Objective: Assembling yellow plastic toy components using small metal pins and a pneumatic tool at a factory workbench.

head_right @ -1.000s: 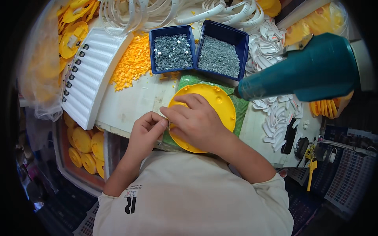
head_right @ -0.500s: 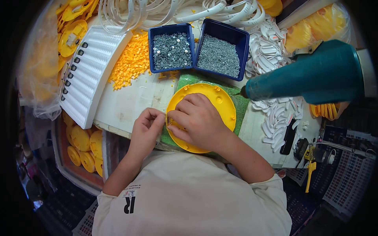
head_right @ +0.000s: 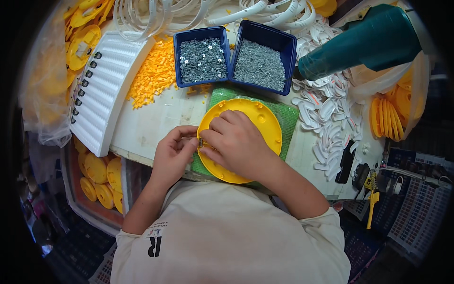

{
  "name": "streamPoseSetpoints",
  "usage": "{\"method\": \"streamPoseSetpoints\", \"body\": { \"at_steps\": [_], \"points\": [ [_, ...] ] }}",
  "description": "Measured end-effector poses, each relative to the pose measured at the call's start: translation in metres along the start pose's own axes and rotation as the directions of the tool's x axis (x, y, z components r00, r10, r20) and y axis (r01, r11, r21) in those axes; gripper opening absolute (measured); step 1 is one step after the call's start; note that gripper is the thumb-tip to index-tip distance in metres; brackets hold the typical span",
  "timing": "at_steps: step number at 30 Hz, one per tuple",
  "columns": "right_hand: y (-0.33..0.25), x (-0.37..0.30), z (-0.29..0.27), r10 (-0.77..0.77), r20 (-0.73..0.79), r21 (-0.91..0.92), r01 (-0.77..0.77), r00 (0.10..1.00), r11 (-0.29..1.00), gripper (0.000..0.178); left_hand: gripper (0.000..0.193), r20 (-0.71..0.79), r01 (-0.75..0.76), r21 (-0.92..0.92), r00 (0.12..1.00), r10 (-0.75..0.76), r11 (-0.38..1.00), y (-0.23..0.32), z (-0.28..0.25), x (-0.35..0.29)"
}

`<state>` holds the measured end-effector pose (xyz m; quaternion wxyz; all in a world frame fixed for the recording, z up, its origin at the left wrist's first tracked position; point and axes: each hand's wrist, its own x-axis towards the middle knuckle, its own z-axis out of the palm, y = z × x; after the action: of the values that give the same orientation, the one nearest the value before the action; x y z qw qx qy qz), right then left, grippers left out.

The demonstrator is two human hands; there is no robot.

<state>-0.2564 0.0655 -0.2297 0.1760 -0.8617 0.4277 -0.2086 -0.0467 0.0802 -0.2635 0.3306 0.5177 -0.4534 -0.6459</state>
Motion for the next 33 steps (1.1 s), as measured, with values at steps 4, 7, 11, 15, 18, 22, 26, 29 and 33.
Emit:
{"method": "streamPoseSetpoints", "body": {
  "at_steps": [4,7,11,15,18,22,26,29,33],
  "points": [
    [0.007,0.002,-0.013,-0.026,0.036,0.057,0.024,0.999,0.998,0.033,0.028,0.025,-0.129,0.102,0.992,0.127,0.986,0.001,0.001,0.004],
    [0.028,0.003,-0.034,0.022,0.049,0.161,-0.030,0.999,0.987,0.042,0.029,0.041,-0.091,0.198,0.996,0.084,0.976,0.010,0.000,0.004],
    [0.049,0.009,-0.034,0.176,0.108,0.255,-0.198,0.979,0.946,0.042,0.032,0.012,-0.311,0.286,0.947,0.321,0.906,0.015,0.006,0.007],
    [0.055,0.011,-0.022,0.238,0.121,0.223,-0.260,0.964,0.940,0.039,0.041,0.427,-0.700,0.533,0.708,0.563,0.475,0.024,-0.003,0.021],
    [0.050,0.001,-0.025,0.224,0.081,0.216,-0.236,0.971,0.947,0.033,0.039,0.543,-0.726,0.568,0.684,0.487,0.387,0.028,-0.010,0.028],
    [0.041,-0.047,-0.013,0.184,-0.164,0.173,-0.155,0.969,0.973,0.027,0.038,0.544,-0.728,0.600,0.675,0.498,0.332,0.034,-0.007,0.033],
    [0.020,-0.072,-0.008,0.235,-0.202,0.104,-0.218,0.951,0.970,0.041,0.040,0.504,-0.720,0.529,0.692,0.517,0.448,0.018,-0.003,0.037],
    [0.008,-0.068,-0.004,0.225,-0.252,-0.098,-0.256,0.941,0.962,0.048,0.043,0.461,-0.695,0.463,0.719,0.520,0.550,0.011,0.001,0.038],
    [0.007,-0.066,-0.007,0.174,-0.267,-0.243,-0.241,0.948,0.940,0.045,0.040,0.444,-0.688,0.469,0.726,0.526,0.554,0.009,0.000,0.037]
  ]
}}
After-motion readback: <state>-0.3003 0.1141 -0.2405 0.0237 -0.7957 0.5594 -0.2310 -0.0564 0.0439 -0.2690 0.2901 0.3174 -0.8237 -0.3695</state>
